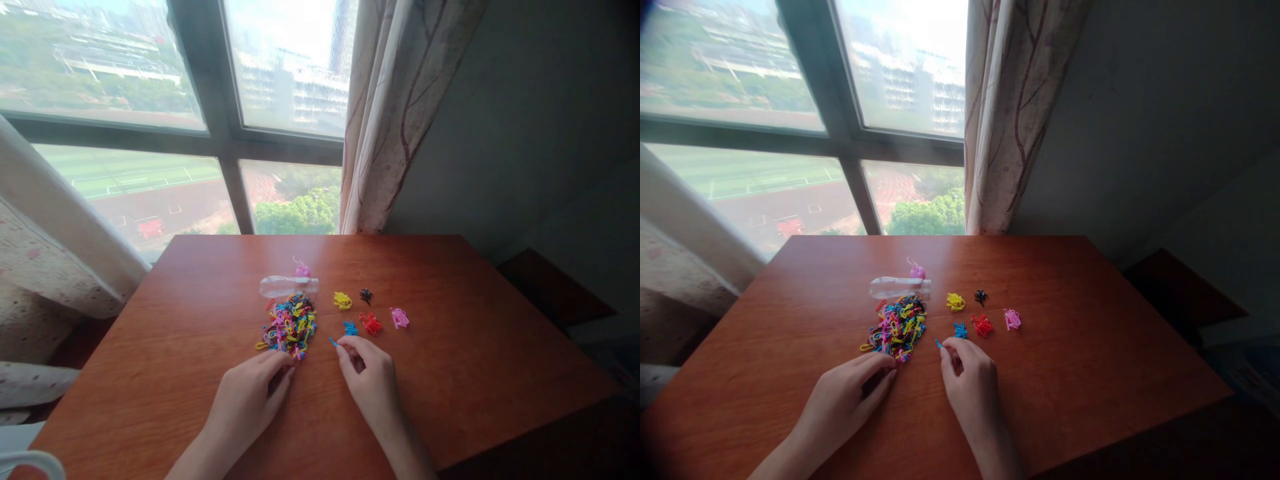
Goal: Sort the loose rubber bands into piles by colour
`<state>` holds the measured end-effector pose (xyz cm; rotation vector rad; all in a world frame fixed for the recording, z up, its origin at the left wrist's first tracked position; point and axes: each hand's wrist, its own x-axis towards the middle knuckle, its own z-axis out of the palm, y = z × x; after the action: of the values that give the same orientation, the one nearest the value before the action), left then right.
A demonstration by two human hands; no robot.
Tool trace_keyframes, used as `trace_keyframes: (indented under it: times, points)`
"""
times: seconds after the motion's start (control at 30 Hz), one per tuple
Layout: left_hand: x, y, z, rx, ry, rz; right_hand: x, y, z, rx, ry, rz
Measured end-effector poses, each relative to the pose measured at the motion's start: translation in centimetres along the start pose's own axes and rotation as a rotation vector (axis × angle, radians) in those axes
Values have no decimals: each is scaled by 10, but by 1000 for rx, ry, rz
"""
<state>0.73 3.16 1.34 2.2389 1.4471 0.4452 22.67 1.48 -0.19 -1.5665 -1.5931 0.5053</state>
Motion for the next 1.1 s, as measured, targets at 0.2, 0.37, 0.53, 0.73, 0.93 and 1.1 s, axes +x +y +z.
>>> trace_keyframes:
  times: [0.2,0.37,0.53,0.73,0.93,1.1]
  points:
    - [0,0,1,-28,45,20,4,17,-10,-63,78,8]
    - [0,-1,1,0,17,15,11,25,-15,-151,97,-3]
    - [-1,-2,2,1,21,14,15,24,-14,-169,94,-20]
    - [-1,-1,2,-5,13,8,14,23,-10,-249,42,-18]
    - [-1,-2,2,-2,13,13,12,20,-10,-277,46,-41]
    - [-1,-3,3,0,4,22,7,14,-6,-239,50,-68]
